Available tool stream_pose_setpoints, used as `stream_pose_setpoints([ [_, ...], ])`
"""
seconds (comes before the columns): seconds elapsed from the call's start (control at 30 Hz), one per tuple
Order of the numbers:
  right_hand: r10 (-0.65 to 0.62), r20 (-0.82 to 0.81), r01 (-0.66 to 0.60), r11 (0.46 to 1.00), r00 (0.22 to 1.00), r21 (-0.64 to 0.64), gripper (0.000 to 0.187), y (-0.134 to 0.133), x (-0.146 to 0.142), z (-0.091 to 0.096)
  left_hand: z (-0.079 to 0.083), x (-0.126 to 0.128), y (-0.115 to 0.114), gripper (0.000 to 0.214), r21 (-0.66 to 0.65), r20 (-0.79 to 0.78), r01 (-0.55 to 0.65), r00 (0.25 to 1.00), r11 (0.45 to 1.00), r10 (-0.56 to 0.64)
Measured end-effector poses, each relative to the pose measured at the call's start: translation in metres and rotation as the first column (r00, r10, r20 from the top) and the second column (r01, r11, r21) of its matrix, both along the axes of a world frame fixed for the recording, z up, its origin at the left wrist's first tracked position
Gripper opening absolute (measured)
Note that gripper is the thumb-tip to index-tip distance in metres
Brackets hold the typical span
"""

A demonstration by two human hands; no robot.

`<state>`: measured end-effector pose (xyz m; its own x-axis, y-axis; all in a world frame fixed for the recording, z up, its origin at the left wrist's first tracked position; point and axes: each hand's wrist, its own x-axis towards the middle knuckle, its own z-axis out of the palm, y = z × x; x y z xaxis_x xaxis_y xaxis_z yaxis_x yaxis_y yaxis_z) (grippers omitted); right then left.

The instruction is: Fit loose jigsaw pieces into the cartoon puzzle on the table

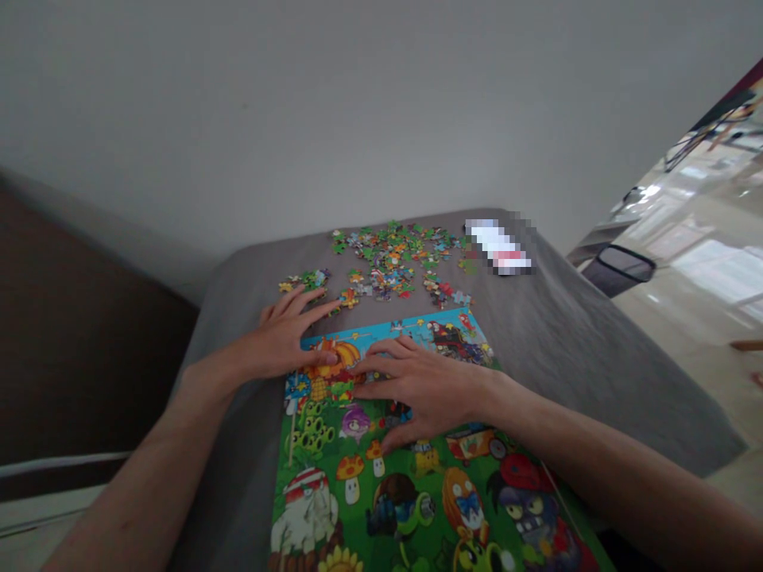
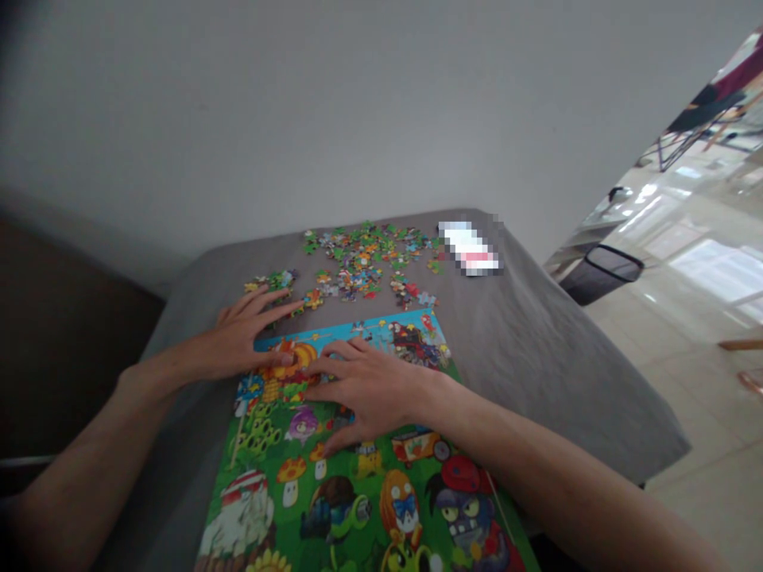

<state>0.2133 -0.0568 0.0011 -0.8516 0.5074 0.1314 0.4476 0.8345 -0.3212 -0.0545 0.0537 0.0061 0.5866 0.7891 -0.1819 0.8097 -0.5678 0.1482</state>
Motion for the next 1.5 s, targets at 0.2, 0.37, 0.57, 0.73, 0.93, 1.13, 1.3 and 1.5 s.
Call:
stream_pose_setpoints([
  [0.2,0.013,-0.013,-0.012,0.999,1.000,0.031,0.069,0.001,0.001,-0.001,0.001,0.001,-0.001,0.100,-0.016,-0.014,-0.008,1.000,1.000,0.008],
  [0.37,0.007,-0.014,-0.006,0.999,1.000,0.044,0.067,0.001,0.002,0.000,0.003,0.001,-0.001,0.102,-0.027,-0.019,-0.013,1.000,1.000,0.013],
  [0.57,0.007,-0.005,-0.007,0.998,1.000,0.057,0.067,0.001,0.002,-0.001,0.001,0.000,0.000,0.102,-0.018,0.007,0.003,1.000,1.000,-0.002],
  [0.73,0.007,-0.018,-0.006,0.999,1.000,0.054,0.068,0.001,0.001,-0.002,0.001,0.001,-0.001,0.102,-0.020,-0.011,-0.004,1.000,1.000,0.003],
  [0.93,-0.016,-0.071,0.016,1.000,0.997,-0.001,0.067,0.001,0.003,0.002,0.002,0.001,-0.001,0.101,-0.018,-0.021,-0.005,1.000,1.000,0.005],
  [1.13,-0.175,-0.193,0.190,0.980,0.966,0.063,0.042,0.016,0.020,0.001,0.002,0.001,0.000,0.102,-0.027,-0.022,-0.008,1.000,1.000,0.007],
  [1.3,-0.431,-0.338,0.476,0.877,0.836,0.059,0.028,0.046,0.045,-0.013,0.002,0.001,-0.001,0.099,-0.015,-0.002,0.005,1.000,1.000,-0.005],
  [1.5,-0.587,-0.357,0.634,0.773,0.727,0.019,0.029,0.081,0.057,-0.022,0.006,0.003,-0.003,0.094,-0.014,-0.006,0.007,1.000,1.000,-0.007],
])
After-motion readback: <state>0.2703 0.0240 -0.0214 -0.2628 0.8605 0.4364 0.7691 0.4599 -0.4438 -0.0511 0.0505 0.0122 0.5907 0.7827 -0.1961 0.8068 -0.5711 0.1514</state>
